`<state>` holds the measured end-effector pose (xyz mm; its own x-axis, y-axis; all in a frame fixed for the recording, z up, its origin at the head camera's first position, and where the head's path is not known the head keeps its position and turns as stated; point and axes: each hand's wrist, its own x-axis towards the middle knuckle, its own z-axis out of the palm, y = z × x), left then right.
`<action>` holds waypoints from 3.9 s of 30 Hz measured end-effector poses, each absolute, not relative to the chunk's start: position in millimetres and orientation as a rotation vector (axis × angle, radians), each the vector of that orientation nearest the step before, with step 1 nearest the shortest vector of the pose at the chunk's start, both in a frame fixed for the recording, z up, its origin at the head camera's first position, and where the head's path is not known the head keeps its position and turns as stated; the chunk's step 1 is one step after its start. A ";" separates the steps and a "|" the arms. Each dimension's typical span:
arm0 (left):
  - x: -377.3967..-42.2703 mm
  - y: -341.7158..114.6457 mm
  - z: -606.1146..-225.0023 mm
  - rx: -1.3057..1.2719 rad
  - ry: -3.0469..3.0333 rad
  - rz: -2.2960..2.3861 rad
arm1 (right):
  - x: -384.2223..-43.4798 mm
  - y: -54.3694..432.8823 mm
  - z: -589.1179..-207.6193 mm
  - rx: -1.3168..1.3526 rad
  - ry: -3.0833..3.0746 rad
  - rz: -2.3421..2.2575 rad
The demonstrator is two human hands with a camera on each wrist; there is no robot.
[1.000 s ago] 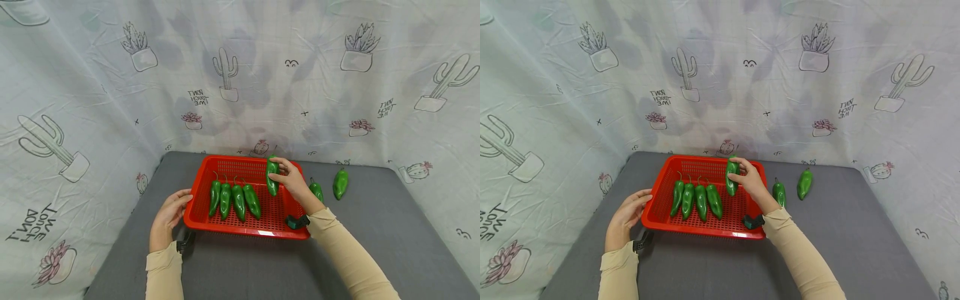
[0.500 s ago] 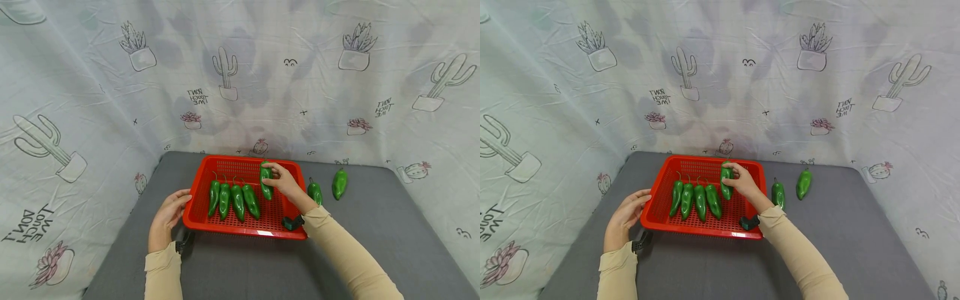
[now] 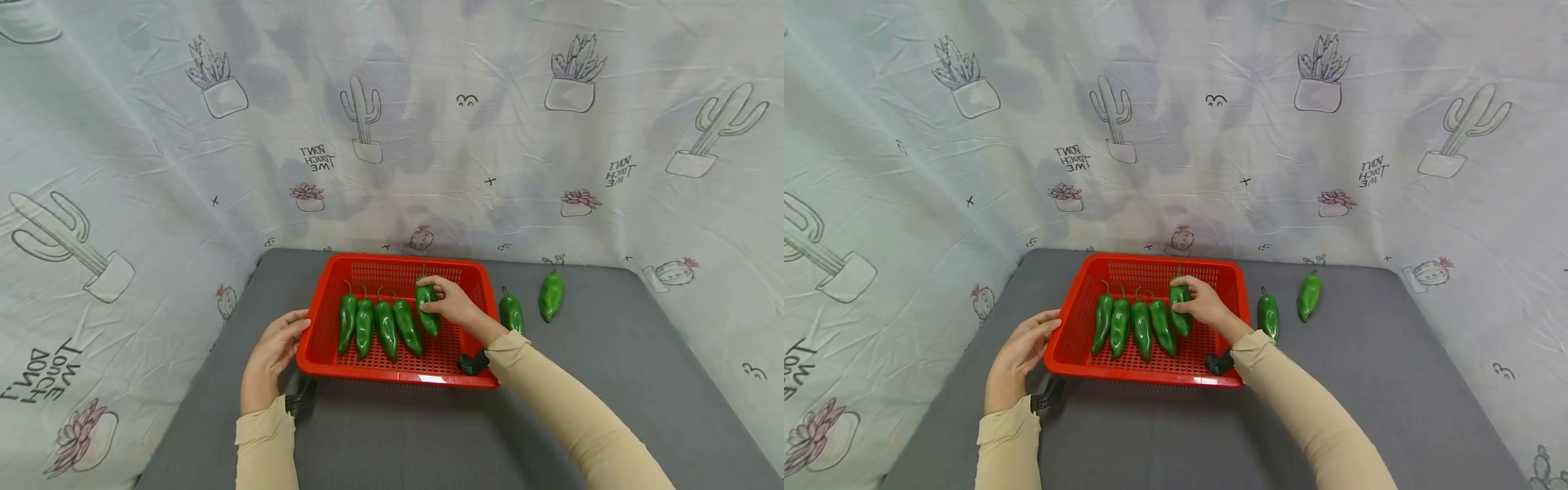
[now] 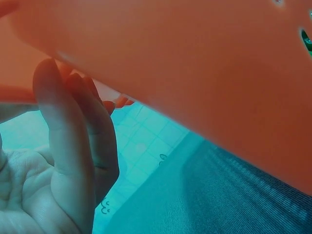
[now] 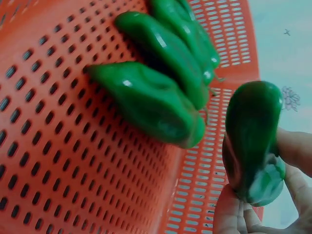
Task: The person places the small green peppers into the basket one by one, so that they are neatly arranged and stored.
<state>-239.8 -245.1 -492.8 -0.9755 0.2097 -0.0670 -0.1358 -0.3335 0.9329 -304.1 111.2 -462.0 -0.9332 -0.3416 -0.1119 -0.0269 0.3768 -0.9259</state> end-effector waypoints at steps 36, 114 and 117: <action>-239.9 -244.8 -493.4 0.133 1.662 2.419 | -308.9 98.7 -477.8 -0.362 2.688 -1.008; -238.7 -243.7 -495.9 0.095 1.687 2.414 | -316.5 112.4 -461.9 -0.279 2.595 -1.253; -238.9 -244.0 -496.1 0.099 1.684 2.416 | -319.2 121.6 -455.3 -0.265 2.573 -1.353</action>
